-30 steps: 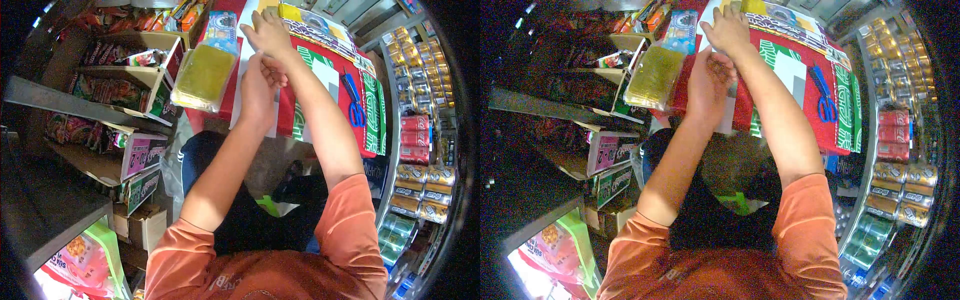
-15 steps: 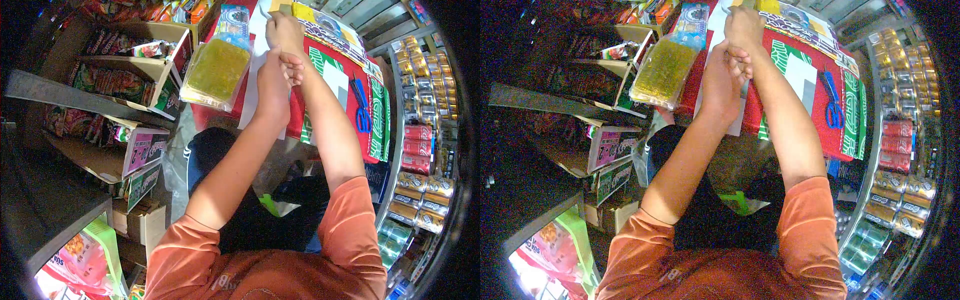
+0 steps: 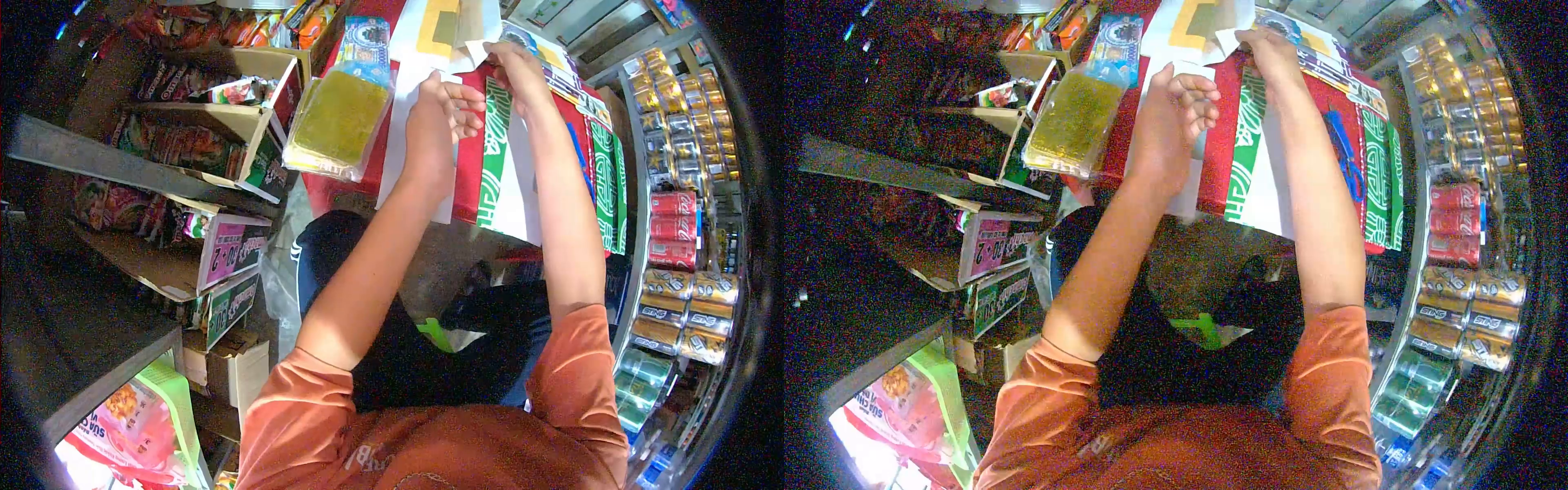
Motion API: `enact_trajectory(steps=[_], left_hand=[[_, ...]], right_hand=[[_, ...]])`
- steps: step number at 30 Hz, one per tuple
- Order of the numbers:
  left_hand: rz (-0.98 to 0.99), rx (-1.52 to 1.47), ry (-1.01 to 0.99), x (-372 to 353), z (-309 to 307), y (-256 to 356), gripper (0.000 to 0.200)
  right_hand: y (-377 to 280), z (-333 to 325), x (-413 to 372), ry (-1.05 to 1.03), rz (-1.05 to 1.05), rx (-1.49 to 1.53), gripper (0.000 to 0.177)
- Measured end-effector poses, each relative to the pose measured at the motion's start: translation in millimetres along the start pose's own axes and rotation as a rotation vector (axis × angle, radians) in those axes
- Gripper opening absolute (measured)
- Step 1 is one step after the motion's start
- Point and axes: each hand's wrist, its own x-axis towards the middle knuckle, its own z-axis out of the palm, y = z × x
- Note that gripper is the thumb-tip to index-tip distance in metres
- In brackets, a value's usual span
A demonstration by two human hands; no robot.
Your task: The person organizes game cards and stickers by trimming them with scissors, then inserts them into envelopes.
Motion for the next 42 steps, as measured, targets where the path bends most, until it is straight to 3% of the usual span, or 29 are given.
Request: enact_trajectory(steps=[2, 3, 6, 7, 11, 13, 15, 18, 21, 28, 40, 42], left_hand=[[0.051, 0.298, -0.096, 6.4, 7.6, 6.5, 0.041], [0.242, 0.443, -0.206, 12.2, 11.0, 3.8, 0.034], [0.486, 0.669, -0.227, 52.8, 19.8, -15.3, 0.022], [0.69, 0.871, -0.21, 62.5, 16.5, -16.3, 0.018], [1.153, 1.418, 0.059, 97.1, -4.9, -37.1, 0.016], [1.162, 1.273, 0.115, 96.1, 1.6, -36.9, 0.022], [1.107, 1.2, 0.101, 99.6, 1.4, -32.9, 0.026], [1.145, 1.415, 0.114, 104.9, -13.0, -34.1, 0.028], [1.037, 1.534, 0.096, 113.2, -23.6, -42.8, 0.035], [0.944, 1.57, 0.154, 113.0, -18.8, -51.4, 0.041], [1.013, 1.563, 0.157, 119.9, -26.4, -49.2, 0.047], [1.035, 1.601, 0.111, 115.9, -30.5, -44.7, 0.047]], right_hand=[[-6.9, -9.4, -11.0, -0.006, 0.064, -0.042, 0.03], [4.1, -16.7, 4.2, -0.107, 0.165, 0.061, 0.035], [-2.0, -30.9, 19.5, -0.047, 0.197, 0.046, 0.047], [-2.9, -33.3, 24.2, -0.044, 0.194, 0.015, 0.049], [-16.2, -37.1, 44.5, 0.008, 0.094, -0.27, 0.06], [-10.6, -29.0, 62.3, 0.064, -0.003, -0.469, 0.057], [-14.3, -28.8, 73.3, 0.005, 0.013, -0.431, 0.055], [-8.3, -28.2, 74.6, 0.034, -0.096, -0.501, 0.05], [-12.0, -27.8, 76.7, 0.056, -0.176, -0.575, 0.047], [-37.8, -22.7, 65.2, 0.07, -0.287, -0.751, 0.045], [-55.9, -72.3, 32.8, 0.119, -0.437, -0.577, 0.042], [-68.4, -91.4, 4.1, 0.135, -0.35, -0.526, 0.037]])
